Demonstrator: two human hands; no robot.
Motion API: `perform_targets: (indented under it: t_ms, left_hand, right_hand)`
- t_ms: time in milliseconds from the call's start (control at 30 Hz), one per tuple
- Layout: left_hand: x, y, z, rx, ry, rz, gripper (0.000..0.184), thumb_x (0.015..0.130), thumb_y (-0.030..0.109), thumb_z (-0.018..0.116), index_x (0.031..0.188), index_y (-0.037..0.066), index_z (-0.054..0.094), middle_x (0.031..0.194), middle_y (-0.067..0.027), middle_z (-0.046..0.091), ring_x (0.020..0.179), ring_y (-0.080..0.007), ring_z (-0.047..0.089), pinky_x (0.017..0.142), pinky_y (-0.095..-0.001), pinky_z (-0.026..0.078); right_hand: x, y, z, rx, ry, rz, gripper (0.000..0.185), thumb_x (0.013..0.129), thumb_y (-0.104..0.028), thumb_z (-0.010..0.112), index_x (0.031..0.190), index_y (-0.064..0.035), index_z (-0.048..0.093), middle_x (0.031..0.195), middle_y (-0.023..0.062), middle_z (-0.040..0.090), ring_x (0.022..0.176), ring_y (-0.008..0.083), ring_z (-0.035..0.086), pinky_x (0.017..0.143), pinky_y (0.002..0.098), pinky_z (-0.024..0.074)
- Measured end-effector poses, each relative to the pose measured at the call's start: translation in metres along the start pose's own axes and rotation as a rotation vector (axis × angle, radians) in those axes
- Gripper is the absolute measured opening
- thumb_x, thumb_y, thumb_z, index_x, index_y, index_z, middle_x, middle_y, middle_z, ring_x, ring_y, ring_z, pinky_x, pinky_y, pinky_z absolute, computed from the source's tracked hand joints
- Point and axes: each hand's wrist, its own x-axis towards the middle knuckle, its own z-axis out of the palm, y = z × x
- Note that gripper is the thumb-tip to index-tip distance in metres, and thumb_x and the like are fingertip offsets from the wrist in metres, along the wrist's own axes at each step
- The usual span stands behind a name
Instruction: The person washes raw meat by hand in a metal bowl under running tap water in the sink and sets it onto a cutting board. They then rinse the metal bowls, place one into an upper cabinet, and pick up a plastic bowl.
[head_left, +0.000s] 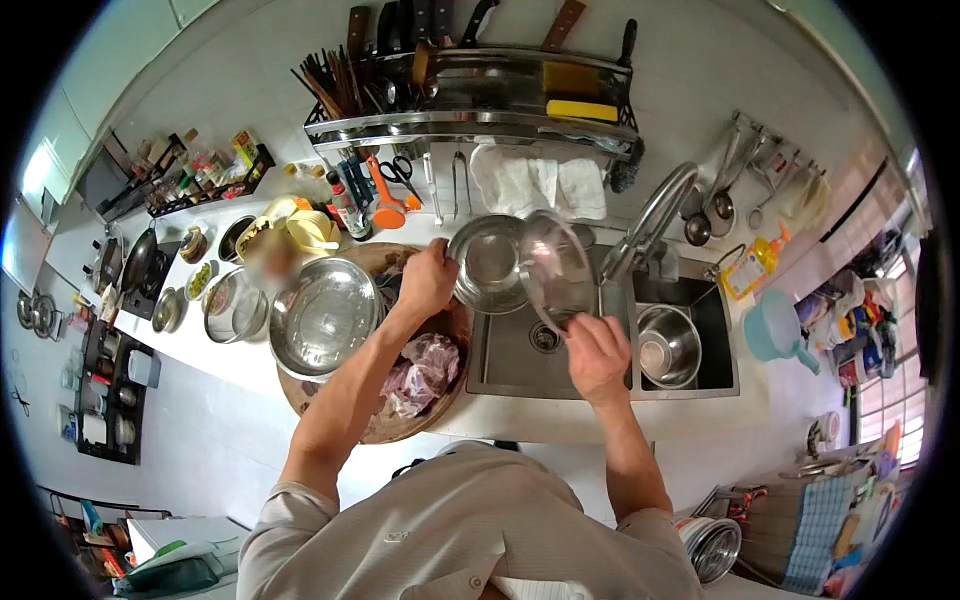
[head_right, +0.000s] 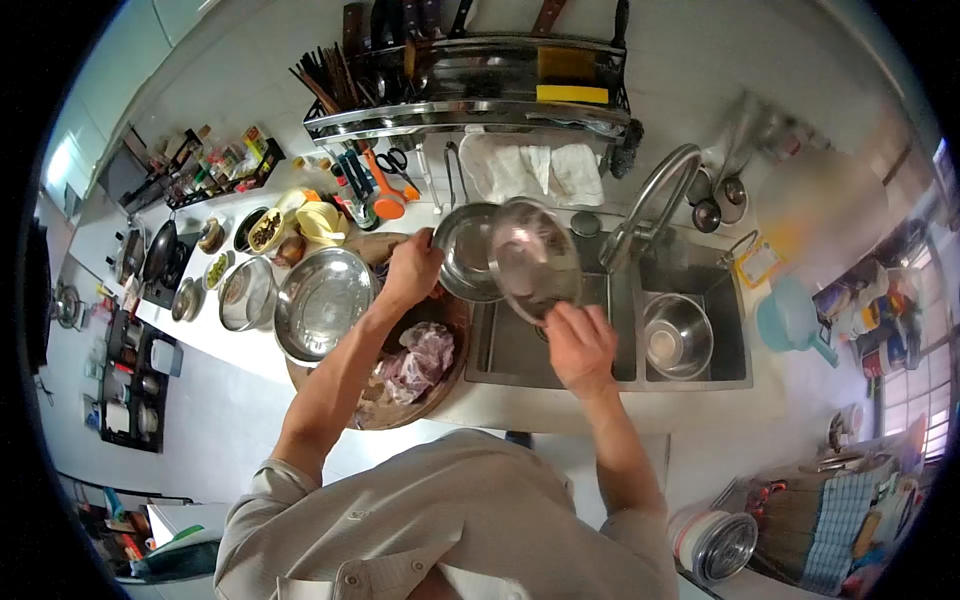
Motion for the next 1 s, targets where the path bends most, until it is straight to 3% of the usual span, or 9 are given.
perform_targets:
  t_ms: [33, 67, 167, 200, 400, 600, 833, 900, 1000]
  left_hand:
    - [-0.008, -0.004, 0.002, -0.121, -0.088, -0.116, 0.025, 0.085, 0.005, 0.055, 0.108, -0.005, 0.056, 0.084, -0.0283, 0.065, 0.081, -0.047, 0.065, 0.068, -0.0491, 0.054]
    - [-0.014, 0.005, -0.003, -0.395, -0.193, -0.359, 0.025, 0.089, 0.006, 0.051, 0.109, -0.007, 0.055, 0.077, -0.0237, 0.066, 0.069, -0.0369, 0.069, 0.057, -0.0437, 0.055]
    - [-0.025, 0.02, -0.027, -0.79, -0.39, -0.709, 0.026, 0.093, 0.008, 0.05, 0.112, -0.009, 0.054, 0.074, -0.0174, 0.067, 0.056, -0.0244, 0.067, 0.044, -0.0349, 0.053]
    - [-0.029, 0.013, -0.028, -0.951, -0.413, -0.75, 0.026, 0.094, 0.007, 0.05, 0.115, -0.008, 0.051, 0.073, -0.0134, 0.066, 0.046, -0.0178, 0.062, 0.035, -0.027, 0.048]
    - [-0.059, -0.02, -0.043, -1.181, -0.396, -0.84, 0.023, 0.092, 0.002, 0.05, 0.115, -0.001, 0.051, 0.071, -0.0108, 0.064, 0.045, -0.0172, 0.059, 0.035, -0.028, 0.046]
    - [-0.071, -0.037, -0.078, -1.258, -0.406, -0.829, 0.03, 0.093, 0.004, 0.055, 0.121, -0.004, 0.05, 0.071, -0.011, 0.064, 0.047, -0.0159, 0.06, 0.037, -0.0259, 0.048]
    - [-0.077, -0.053, -0.127, -1.331, -0.369, -0.825, 0.033, 0.093, 0.003, 0.054, 0.124, -0.008, 0.048, 0.074, -0.0122, 0.064, 0.049, -0.0175, 0.061, 0.039, -0.0264, 0.05]
    - [-0.078, -0.057, -0.14, -1.366, -0.354, -0.8, 0.034, 0.093, 0.003, 0.053, 0.125, -0.008, 0.047, 0.075, -0.013, 0.064, 0.049, -0.0176, 0.061, 0.039, -0.0267, 0.049]
    - [-0.081, -0.064, -0.159, -1.37, -0.308, -0.779, 0.035, 0.094, 0.003, 0.051, 0.126, -0.009, 0.044, 0.078, -0.0143, 0.064, 0.05, -0.0179, 0.06, 0.039, -0.0273, 0.049]
  right_hand:
    - [0.005, -0.007, 0.005, 0.018, -0.023, -0.09, 0.018, 0.07, -0.004, 0.075, 0.086, -0.0059, 0.066, 0.093, 0.0022, 0.064, 0.077, 0.0219, 0.058, 0.064, 0.0334, 0.0489]
    - [0.009, -0.012, 0.012, -0.014, -0.06, -0.155, 0.016, 0.07, -0.007, 0.073, 0.085, -0.0082, 0.065, 0.09, -0.0003, 0.062, 0.077, 0.0193, 0.056, 0.064, 0.0317, 0.0494]
    - [0.009, -0.015, 0.033, 0.004, -0.137, -0.238, 0.014, 0.074, -0.01, 0.069, 0.086, -0.0092, 0.064, 0.088, -0.001, 0.059, 0.077, 0.0182, 0.054, 0.064, 0.031, 0.0499]
    - [0.009, -0.015, 0.039, 0.0, -0.166, -0.275, 0.013, 0.075, -0.011, 0.067, 0.087, -0.0097, 0.063, 0.088, -0.0011, 0.058, 0.078, 0.0178, 0.054, 0.064, 0.0306, 0.0501]
    - [0.027, -0.039, 0.048, 0.017, -0.482, -0.297, 0.013, 0.082, -0.014, 0.065, 0.094, -0.0107, 0.063, 0.096, -0.0003, 0.058, 0.091, 0.0204, 0.055, 0.067, 0.0307, 0.0524]
    - [0.093, -0.072, 0.019, 0.171, -0.632, -0.255, 0.035, 0.078, -0.013, 0.073, 0.112, -0.0088, 0.066, 0.119, 0.0079, 0.057, 0.102, 0.0275, 0.059, 0.087, 0.0377, 0.0511]
    - [0.262, -0.145, -0.019, -0.19, 0.204, -0.676, 0.019, 0.078, -0.009, 0.072, 0.096, -0.0043, 0.068, 0.109, 0.0102, 0.061, 0.102, 0.0277, 0.059, 0.086, 0.0403, 0.0481]
    - [0.311, -0.169, -0.019, -0.28, 0.4, -0.743, 0.026, 0.078, -0.011, 0.072, 0.103, -0.0069, 0.067, 0.11, 0.0083, 0.061, 0.103, 0.0258, 0.058, 0.087, 0.0403, 0.046]
    - [0.362, -0.195, -0.013, -0.403, 0.429, -0.671, 0.028, 0.077, -0.014, 0.073, 0.103, -0.0098, 0.065, 0.104, 0.0055, 0.061, 0.101, 0.0244, 0.057, 0.084, 0.0403, 0.0447]
